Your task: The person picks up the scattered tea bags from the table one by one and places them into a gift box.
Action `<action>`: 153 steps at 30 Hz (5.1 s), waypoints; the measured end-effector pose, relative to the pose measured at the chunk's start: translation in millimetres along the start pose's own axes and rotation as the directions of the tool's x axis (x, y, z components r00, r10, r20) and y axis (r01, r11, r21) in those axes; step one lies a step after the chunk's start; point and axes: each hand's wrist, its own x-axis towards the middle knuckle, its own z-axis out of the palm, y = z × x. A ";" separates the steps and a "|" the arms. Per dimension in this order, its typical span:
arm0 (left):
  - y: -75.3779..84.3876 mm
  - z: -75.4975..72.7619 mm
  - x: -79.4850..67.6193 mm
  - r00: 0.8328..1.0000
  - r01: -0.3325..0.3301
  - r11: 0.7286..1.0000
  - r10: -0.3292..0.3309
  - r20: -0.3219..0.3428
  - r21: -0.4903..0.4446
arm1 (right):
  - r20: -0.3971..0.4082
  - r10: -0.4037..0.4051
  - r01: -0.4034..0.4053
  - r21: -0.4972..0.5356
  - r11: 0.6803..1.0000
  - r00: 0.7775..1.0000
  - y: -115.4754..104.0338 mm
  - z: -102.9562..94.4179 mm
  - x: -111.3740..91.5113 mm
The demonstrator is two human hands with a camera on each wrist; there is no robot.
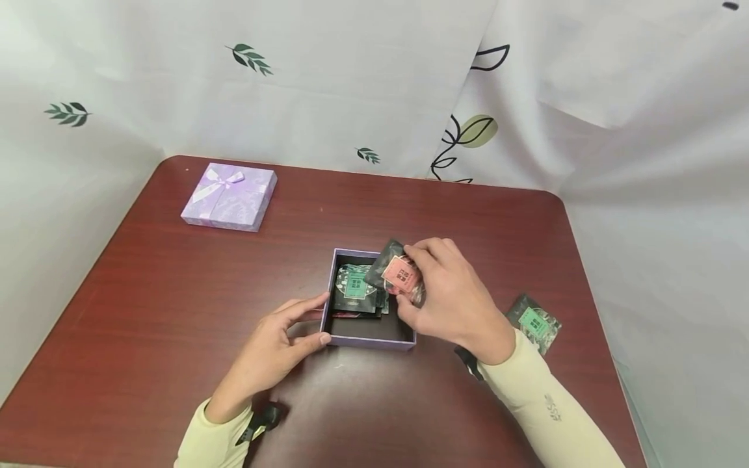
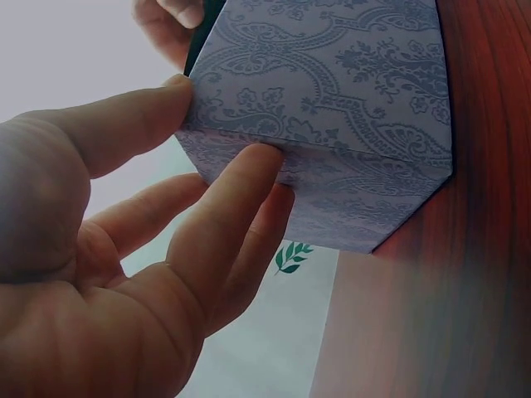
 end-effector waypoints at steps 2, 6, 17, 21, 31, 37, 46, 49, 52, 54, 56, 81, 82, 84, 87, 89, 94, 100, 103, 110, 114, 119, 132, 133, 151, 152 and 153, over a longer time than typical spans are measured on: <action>0.0 0.2 0.5 1.000 0.000 1.000 0.000 0.002 -0.005 | 0.011 -0.019 0.019 0.013 1.000 1.000 -4.5 5.4 3.4; -0.3 0.9 1.5 1.000 -0.004 1.000 0.004 -0.002 -0.013 | 0.027 -0.049 0.048 0.034 0.998 0.998 -10.9 17.1 8.0; -0.7 0.0 1.5 1.000 -0.008 1.000 0.008 -0.004 -0.002 | 0.085 -0.114 0.110 0.049 0.993 0.990 -16.5 51.9 10.8; 0.2 -0.7 1.7 1.000 -0.006 1.000 0.006 -0.003 -0.004 | 0.092 -0.150 0.147 0.042 0.988 0.984 -17.6 63.1 14.0; 0.6 -0.3 1.8 1.000 -0.006 1.000 0.006 0.001 -0.001 | 0.110 -0.190 0.190 0.006 0.982 0.976 -20.4 81.1 21.1; 0.8 0.0 2.0 1.000 -0.006 1.000 0.006 -0.003 0.013 | 0.119 -0.172 0.173 -0.002 0.985 0.978 -20.2 79.7 20.9; 0.7 1.4 1.5 1.000 0.015 1.000 -0.015 0.005 -0.025 | 0.069 -0.150 0.148 0.026 0.989 0.986 -16.3 60.4 15.9; 1.4 2.3 1.9 1.000 0.021 0.999 -0.021 0.008 -0.031 | 0.074 -0.114 0.112 0.021 0.993 0.991 -8.9 47.0 11.9; 2.0 2.5 2.1 1.000 0.027 0.999 -0.027 0.008 -0.028 | 0.082 -0.060 0.059 0.017 0.998 0.995 1.0 32.3 6.1; 2.1 2.7 2.2 1.000 0.027 0.999 -0.027 0.007 -0.021 | 0.080 -0.020 0.019 0.007 1.000 0.997 9.2 23.2 0.8; 2.0 2.9 2.3 1.000 0.025 1.000 -0.025 0.006 -0.018 | 0.076 0.024 -0.023 -0.008 1.000 0.997 19.3 15.7 -6.3; -1.9 4.9 1.2 1.000 0.031 0.999 -0.031 0.001 -0.042 | 0.072 0.435 -0.430 -0.082 0.899 0.897 153.3 -10.7 -135.8; -2.1 4.8 1.0 1.000 0.029 0.999 -0.029 -0.001 -0.037 | 0.076 0.440 -0.434 -0.080 0.897 0.895 156.0 -9.3 -138.6; -2.4 4.5 0.7 1.000 0.027 0.999 -0.028 -0.006 -0.025 | 0.087 0.451 -0.445 -0.080 0.892 0.888 161.3 -5.7 -143.6; -2.6 4.1 0.5 1.000 0.026 1.000 -0.026 -0.011 -0.014 | 0.117 0.460 -0.454 -0.074 0.888 0.880 168.3 -0.7 -150.4; -2.6 4.0 0.7 1.000 0.024 1.000 -0.024 -0.011 -0.009 | 0.133 0.464 -0.458 -0.074 0.886 0.876 171.3 2.0 -154.3; -2.9 4.5 1.6 1.000 0.020 1.000 -0.020 -0.010 -0.008 | 0.147 0.467 -0.459 -0.083 0.884 0.872 173.6 4.8 -160.4; -3.5 5.2 1.0 1.000 0.015 1.000 -0.015 -0.016 -0.019 | 0.116 0.443 -0.435 -0.090 0.896 0.889 172.7 5.9 -162.6; -3.3 5.4 0.3 1.000 0.005 1.000 -0.006 -0.021 -0.001 | 0.103 0.427 -0.419 -0.095 0.903 0.898 171.6 6.8 -163.6; -1.9 6.3 0.9 1.000 0.006 1.000 -0.007 -0.017 -0.023 | 0.086 0.392 -0.381 -0.121 0.917 0.916 167.3 7.7 -163.9; -1.7 7.0 0.9 1.000 0.005 0.999 -0.006 -0.016 -0.034 | 0.107 0.395 -0.379 -0.143 0.914 0.912 163.7 7.3 -164.8; -1.1 7.1 0.5 1.000 0.014 0.998 -0.015 -0.016 -0.061 | 0.125 0.391 -0.371 -0.157 0.915 0.912 161.5 8.0 -165.9; -1.2 7.2 -0.2 1.000 0.001 1.000 -0.001 -0.023 -0.029 | 0.073 0.353 -0.344 -0.116 0.932 0.933 166.8 9.7 -160.8; -1.4 7.2 -0.2 1.000 -0.001 1.000 0.001 -0.025 -0.022 | 0.071 0.351 -0.342 -0.112 0.933 0.934 166.7 10.0 -160.0; -2.4 7.3 -1.5 0.999 -0.002 1.000 0.002 -0.034 -0.014 | 0.008 0.188 -0.187 -0.064 0.980 0.982 139.2 0.1 -117.1; -2.5 7.4 -1.7 0.999 0.001 1.000 -0.001 -0.034 -0.012 | 0.006 0.174 -0.173 -0.063 0.983 0.985 136.6 -1.7 -113.2; -2.5 7.4 -1.8 0.999 0.003 1.000 -0.004 -0.033 -0.012 | 0.004 0.160 -0.159 -0.062 0.985 0.987 133.9 -3.4 -109.3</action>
